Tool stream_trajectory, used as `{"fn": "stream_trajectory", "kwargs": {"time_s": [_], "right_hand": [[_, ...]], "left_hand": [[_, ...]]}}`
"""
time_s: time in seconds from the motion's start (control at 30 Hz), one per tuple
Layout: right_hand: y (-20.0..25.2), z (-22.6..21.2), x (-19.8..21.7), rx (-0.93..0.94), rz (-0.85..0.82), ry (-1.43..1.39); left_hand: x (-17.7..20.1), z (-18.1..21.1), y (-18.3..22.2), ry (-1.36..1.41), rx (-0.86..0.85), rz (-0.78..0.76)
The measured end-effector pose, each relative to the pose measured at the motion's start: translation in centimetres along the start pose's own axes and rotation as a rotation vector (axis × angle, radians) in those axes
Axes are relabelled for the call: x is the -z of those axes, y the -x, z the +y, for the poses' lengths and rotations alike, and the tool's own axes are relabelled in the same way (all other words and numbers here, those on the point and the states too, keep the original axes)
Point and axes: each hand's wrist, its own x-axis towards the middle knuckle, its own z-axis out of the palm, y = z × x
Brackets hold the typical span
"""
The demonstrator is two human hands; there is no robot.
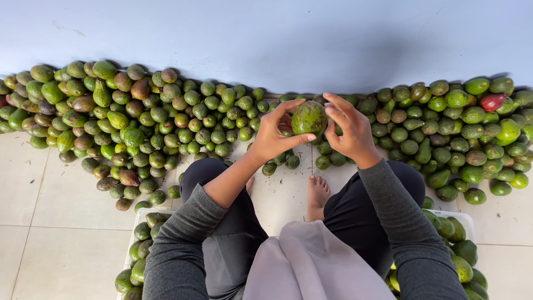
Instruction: The person sits on the floor surrounded by piles of avocados and repeatedly picks them up one by one to inspect them before placing them into a white crate. The person handles the avocados by hand, turning them over to check their condition.
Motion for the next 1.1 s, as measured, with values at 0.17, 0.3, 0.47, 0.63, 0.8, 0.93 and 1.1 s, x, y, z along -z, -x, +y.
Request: {"fn": "stream_trajectory", "kwargs": {"time_s": [0.17,0.3,0.47,0.63,0.8,0.93,1.1], "right_hand": [[1.4,0.6,-1.5,0.079,-0.051,0.151],[2.5,1.7,-1.4,0.102,0.000,0.200],[0.7,0.0,-0.1,-0.144,0.080,-0.183],[3.3,2.0,-1.6,-0.328,0.107,-0.523],[6.9,4.5,-3.7,-0.402,0.118,-0.639],[6.8,4.5,-2.9,-0.408,0.043,-0.504],[0.8,0.4,-0.8,-0.227,0.054,-0.622]], "left_hand": [[-0.4,-1.1,0.2,0.222,0.064,0.048],[-0.4,0.1,-0.1,0.276,0.065,-0.029],[0.3,2.2,-0.4,0.116,-0.007,-0.147],[-0.1,1.6,-0.3,0.097,-0.049,-0.111],[-0.4,1.9,-0.3,0.193,0.018,-0.074],[-0.4,2.0,-0.2,0.247,0.068,-0.025],[0.1,-0.6,-0.6,0.354,0.098,0.037]]}}
